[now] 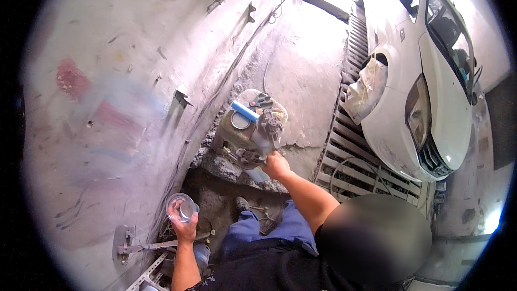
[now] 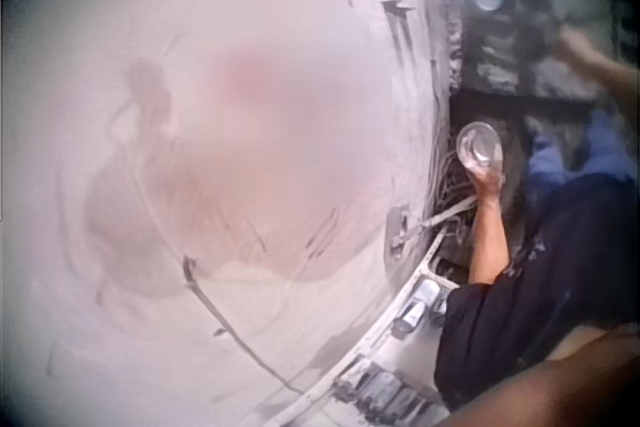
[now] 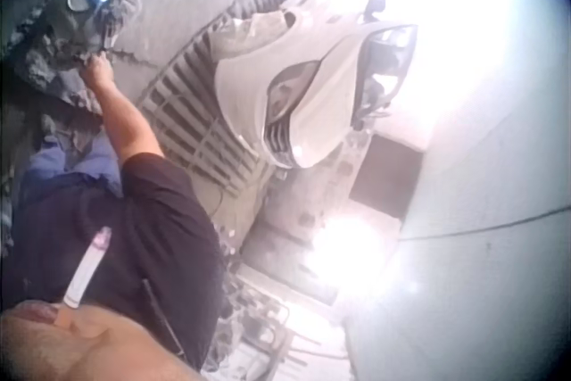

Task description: The person walks from a cluttered indoor workshop to an outdoor area, carrying a clear plastic cup and a paint spray gun. They pour a blue liquid from the spray gun into the cup and use a metal spatula to stir the mixture. The person repeatedly pours the blue liquid back and forth between the cup and the spray gun while stirring.

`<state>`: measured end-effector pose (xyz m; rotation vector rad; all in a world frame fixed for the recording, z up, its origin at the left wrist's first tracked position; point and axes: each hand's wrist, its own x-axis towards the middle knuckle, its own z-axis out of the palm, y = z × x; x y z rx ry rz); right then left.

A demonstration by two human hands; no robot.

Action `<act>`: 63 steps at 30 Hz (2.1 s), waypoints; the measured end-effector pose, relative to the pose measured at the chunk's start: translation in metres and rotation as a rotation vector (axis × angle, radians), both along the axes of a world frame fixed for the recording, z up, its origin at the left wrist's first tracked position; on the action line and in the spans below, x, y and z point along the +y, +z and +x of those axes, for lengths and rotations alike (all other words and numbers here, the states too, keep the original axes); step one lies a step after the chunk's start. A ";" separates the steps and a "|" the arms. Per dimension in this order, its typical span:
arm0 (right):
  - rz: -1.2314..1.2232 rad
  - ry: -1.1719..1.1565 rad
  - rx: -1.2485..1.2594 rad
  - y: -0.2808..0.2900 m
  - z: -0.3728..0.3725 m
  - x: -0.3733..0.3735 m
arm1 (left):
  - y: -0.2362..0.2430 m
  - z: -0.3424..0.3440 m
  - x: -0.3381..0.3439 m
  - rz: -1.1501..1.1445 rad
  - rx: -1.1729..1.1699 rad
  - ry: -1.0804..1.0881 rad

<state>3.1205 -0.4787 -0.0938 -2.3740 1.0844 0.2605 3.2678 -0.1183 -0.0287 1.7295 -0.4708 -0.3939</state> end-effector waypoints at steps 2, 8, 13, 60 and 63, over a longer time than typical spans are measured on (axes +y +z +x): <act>-0.025 0.055 0.028 -0.009 -0.001 -0.004 | 0.003 0.001 0.001 -0.005 0.003 0.006; -0.118 0.098 -0.001 -0.021 -0.005 -0.020 | 0.006 0.001 0.008 0.044 -0.036 0.007; -0.200 0.158 -0.063 0.013 0.006 -0.038 | 0.002 0.000 0.007 0.055 -0.050 0.009; 0.611 -1.094 0.643 0.021 -0.557 -0.007 | 0.101 -0.130 -0.614 -0.063 -0.187 -0.748; 0.675 -1.239 0.615 0.021 -0.544 -0.029 | 0.106 -0.127 -0.667 -0.062 -0.184 -0.769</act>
